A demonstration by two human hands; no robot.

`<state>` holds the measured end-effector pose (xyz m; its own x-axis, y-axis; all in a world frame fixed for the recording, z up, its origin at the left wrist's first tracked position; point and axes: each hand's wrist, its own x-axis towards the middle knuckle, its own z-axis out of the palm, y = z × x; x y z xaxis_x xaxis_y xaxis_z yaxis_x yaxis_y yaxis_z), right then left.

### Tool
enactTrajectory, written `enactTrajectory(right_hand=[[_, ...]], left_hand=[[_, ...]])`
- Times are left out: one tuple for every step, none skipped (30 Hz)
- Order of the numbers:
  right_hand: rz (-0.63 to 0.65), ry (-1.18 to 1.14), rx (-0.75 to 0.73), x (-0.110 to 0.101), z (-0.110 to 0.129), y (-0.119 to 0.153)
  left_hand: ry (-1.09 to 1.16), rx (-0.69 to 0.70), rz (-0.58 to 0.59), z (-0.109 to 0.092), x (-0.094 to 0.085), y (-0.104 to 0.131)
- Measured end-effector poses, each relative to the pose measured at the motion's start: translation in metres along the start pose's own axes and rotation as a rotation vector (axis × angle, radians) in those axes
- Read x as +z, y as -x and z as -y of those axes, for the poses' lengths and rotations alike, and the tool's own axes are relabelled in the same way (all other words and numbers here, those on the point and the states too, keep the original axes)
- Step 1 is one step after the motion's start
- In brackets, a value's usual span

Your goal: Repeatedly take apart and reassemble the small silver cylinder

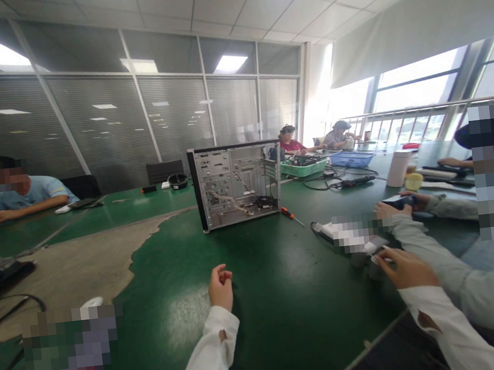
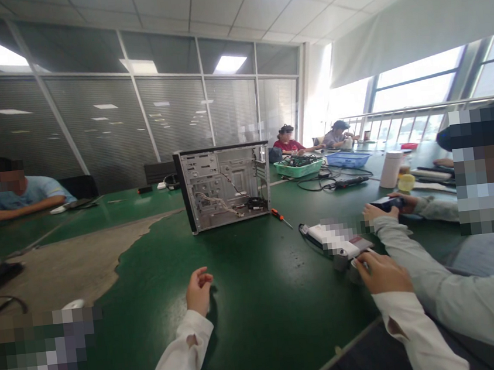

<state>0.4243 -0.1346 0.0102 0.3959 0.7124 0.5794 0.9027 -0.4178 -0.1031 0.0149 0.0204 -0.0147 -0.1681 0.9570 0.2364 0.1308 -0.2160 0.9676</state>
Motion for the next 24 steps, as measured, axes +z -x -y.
enactTrajectory(right_hand=[[-0.022,0.036,0.017,-0.001,0.002,0.000],[-0.039,0.065,0.027,-0.002,0.004,-0.001],[-0.046,0.084,0.026,-0.002,0.007,-0.002],[-0.034,0.093,0.009,-0.002,0.009,-0.004],[0.000,0.098,-0.017,-0.001,0.012,-0.008],[0.049,0.099,-0.045,0.001,0.015,-0.012],[0.109,0.099,-0.068,0.004,0.017,-0.017],[0.173,0.099,-0.085,0.007,0.019,-0.022],[0.236,0.100,-0.092,0.011,0.019,-0.028],[0.293,0.098,-0.091,0.015,0.019,-0.034],[0.343,0.095,-0.085,0.019,0.018,-0.040],[0.389,0.091,-0.079,0.023,0.016,-0.045],[0.428,0.087,-0.078,0.026,0.014,-0.050],[0.455,0.085,-0.080,0.027,0.012,-0.054],[0.468,0.084,-0.088,0.028,0.012,-0.057],[0.463,0.084,-0.099,0.026,0.012,-0.059],[0.440,0.086,-0.110,0.024,0.014,-0.060],[0.408,0.088,-0.123,0.020,0.019,-0.060],[0.368,0.086,-0.137,0.014,0.025,-0.059],[0.323,0.076,-0.157,0.008,0.034,-0.058],[0.281,0.052,-0.191,0.001,0.046,-0.057],[0.239,0.012,-0.236,-0.005,0.060,-0.056],[0.202,-0.049,-0.300,-0.011,0.077,-0.054],[0.182,-0.132,-0.383,-0.016,0.095,-0.052]], left_hand=[[0.000,0.001,0.001,0.000,0.000,0.000],[-0.002,0.000,0.003,0.000,0.000,0.000],[-0.005,-0.003,0.002,-0.001,0.000,0.000],[-0.006,-0.008,0.001,-0.001,0.000,0.000],[-0.006,-0.013,0.000,-0.002,0.000,0.000],[-0.004,-0.016,-0.001,-0.002,-0.001,0.001],[-0.002,-0.017,-0.002,-0.002,-0.001,0.001],[-0.002,-0.017,-0.003,-0.003,-0.001,0.001],[-0.002,-0.016,-0.004,-0.003,-0.001,0.002],[-0.002,-0.015,-0.004,-0.004,-0.001,0.002],[-0.003,-0.016,-0.007,-0.004,-0.001,0.002],[-0.003,-0.018,-0.009,-0.004,-0.001,0.002],[-0.002,-0.020,-0.010,-0.005,-0.001,0.002],[-0.001,-0.020,-0.010,-0.005,-0.001,0.002],[-0.001,-0.019,-0.009,-0.004,-0.001,0.002],[-0.002,-0.018,-0.008,-0.004,-0.001,0.002],[-0.004,-0.018,-0.005,-0.003,-0.001,0.002],[-0.006,-0.018,-0.001,-0.002,-0.001,0.002],[-0.009,-0.018,0.003,-0.001,0.000,0.001],[-0.013,-0.019,0.009,0.000,0.000,0.002],[-0.016,-0.018,0.014,0.000,0.000,0.002],[-0.016,-0.016,0.019,0.000,0.001,0.002],[-0.013,-0.016,0.023,-0.001,0.001,0.002],[-0.006,-0.016,0.024,-0.002,0.001,0.003]])
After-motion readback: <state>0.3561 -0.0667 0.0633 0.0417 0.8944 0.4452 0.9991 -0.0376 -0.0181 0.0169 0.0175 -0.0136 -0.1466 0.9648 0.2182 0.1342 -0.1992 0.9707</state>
